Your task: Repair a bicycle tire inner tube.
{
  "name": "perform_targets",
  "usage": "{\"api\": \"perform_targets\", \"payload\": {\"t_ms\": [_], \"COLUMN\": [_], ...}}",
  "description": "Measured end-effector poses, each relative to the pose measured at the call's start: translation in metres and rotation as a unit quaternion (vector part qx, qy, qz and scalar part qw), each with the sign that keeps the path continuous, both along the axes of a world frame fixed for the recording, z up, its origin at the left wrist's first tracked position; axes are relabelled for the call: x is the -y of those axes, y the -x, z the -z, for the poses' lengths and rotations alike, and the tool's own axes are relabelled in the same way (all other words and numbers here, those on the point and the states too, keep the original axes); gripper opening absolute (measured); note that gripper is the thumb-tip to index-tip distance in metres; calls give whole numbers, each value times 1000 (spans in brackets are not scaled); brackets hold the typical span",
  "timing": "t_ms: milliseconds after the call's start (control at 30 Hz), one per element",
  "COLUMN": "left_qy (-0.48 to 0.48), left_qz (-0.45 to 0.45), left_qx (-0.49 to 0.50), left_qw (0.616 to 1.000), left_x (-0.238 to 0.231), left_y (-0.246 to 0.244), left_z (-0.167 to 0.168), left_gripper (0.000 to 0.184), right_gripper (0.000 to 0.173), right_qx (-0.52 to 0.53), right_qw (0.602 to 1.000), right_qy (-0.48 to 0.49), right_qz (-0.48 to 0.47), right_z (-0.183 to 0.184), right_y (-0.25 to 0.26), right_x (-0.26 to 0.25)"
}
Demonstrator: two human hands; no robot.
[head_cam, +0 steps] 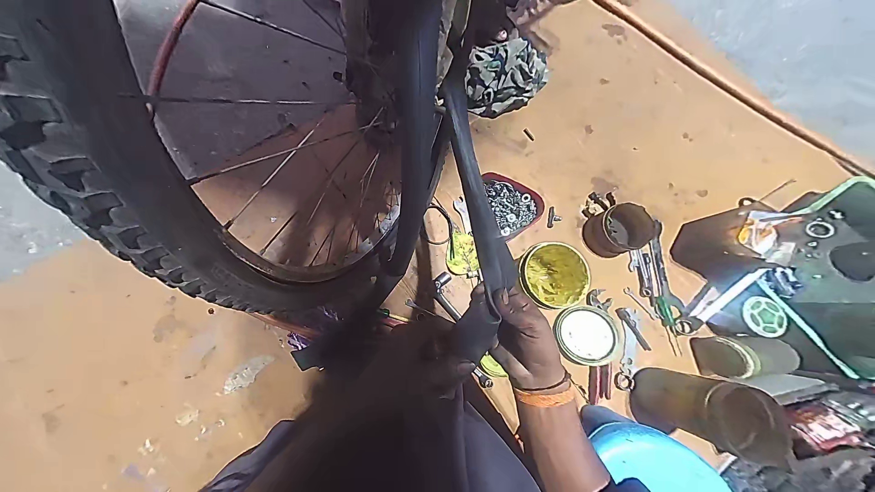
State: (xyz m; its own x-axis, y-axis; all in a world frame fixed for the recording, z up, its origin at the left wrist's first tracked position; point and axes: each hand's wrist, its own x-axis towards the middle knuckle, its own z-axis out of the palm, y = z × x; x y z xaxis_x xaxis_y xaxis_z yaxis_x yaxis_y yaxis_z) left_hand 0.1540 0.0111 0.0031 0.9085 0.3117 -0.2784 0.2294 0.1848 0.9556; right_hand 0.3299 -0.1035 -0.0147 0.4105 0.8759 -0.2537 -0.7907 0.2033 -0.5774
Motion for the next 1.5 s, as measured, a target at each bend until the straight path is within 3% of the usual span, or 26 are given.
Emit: {"api": "perform_targets", "payload": {"t_ms": [300, 600, 767, 933, 1133, 1267, 1500], "left_qy": [-47, -68, -62, -160, -5, -14, -11], "left_qz": [-1, 1, 3, -23, -37, -16, -21], "left_qx": [-49, -21, -19, -46, -33, 8, -24], "left_qw": [998, 997, 998, 986, 999, 1000, 999], "left_x": [5, 7, 6, 10, 15, 15, 18], "left_y": [-5, 4, 7, 9, 9, 10, 12], "left_z": [-5, 0, 1, 3, 6, 23, 27], "left_gripper": [35, 44, 57, 64, 50, 58, 59], "right_gripper": [17, 19, 17, 22, 29, 30, 30], "right_qx": [-1, 5, 75, 110, 132, 113, 13], "right_qw": [999, 998, 993, 982, 981, 986, 998], "right_qy": [34, 56, 81, 135, 126, 101, 36], "right_qz": [29, 34, 46, 69, 64, 70, 55], "right_z": [4, 4, 3, 1, 3, 7, 14], "right_y": [0, 4, 3, 2, 4, 9, 12], "right_x": [3, -1, -4, -4, -2, 0, -1]}}
